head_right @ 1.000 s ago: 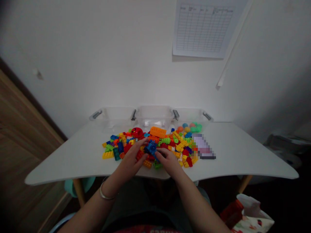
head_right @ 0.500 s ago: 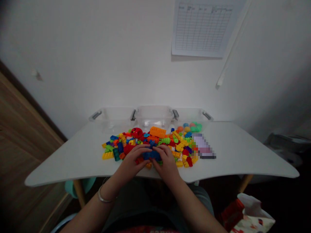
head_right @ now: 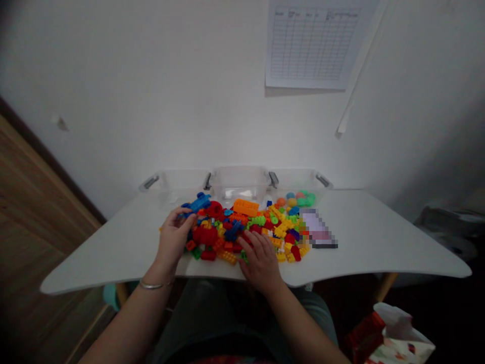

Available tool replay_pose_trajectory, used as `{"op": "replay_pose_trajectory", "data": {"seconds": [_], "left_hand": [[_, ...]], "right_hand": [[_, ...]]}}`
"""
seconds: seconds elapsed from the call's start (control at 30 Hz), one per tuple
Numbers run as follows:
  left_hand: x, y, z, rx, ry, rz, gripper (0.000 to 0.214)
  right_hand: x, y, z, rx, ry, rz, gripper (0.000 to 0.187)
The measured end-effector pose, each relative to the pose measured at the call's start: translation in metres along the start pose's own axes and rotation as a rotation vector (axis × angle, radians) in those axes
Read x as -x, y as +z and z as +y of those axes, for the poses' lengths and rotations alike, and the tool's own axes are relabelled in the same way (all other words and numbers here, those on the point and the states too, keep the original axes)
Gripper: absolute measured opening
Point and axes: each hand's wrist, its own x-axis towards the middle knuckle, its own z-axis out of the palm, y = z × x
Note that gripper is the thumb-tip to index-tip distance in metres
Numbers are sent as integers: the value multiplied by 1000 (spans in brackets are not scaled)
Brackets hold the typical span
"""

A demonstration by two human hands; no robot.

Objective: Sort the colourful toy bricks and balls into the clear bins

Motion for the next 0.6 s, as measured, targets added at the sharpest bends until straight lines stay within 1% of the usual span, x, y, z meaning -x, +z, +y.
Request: {"op": "replay_pose_trajectory", "data": {"seconds": [0.03,0.07,0.13,0.3,0.4,0.5,0.6], "left_hand": [[-9,-2,-1,-33,65,62,23],[-18,-4,-3,-66,118,98,22],[-38,-9,-5,-121,187,139,19],[-83,-17,-13,-215,229,275,25],[-100,-16,-17,-280,207,272,27],[-113,-15,-22,-315,186,238,36],[-127,-14,-25,-372,206,172,36]], "right_hand": [[0,0,1,-6,3,-3,47],[0,1,1,-13,2,-5,46],[-1,0,2,-30,-5,-10,45],[-4,0,2,-72,5,-59,42],[-4,1,2,-88,36,-72,43],[-5,2,1,-104,18,-85,45],[-6,1,0,-118,1,-100,46]]}}
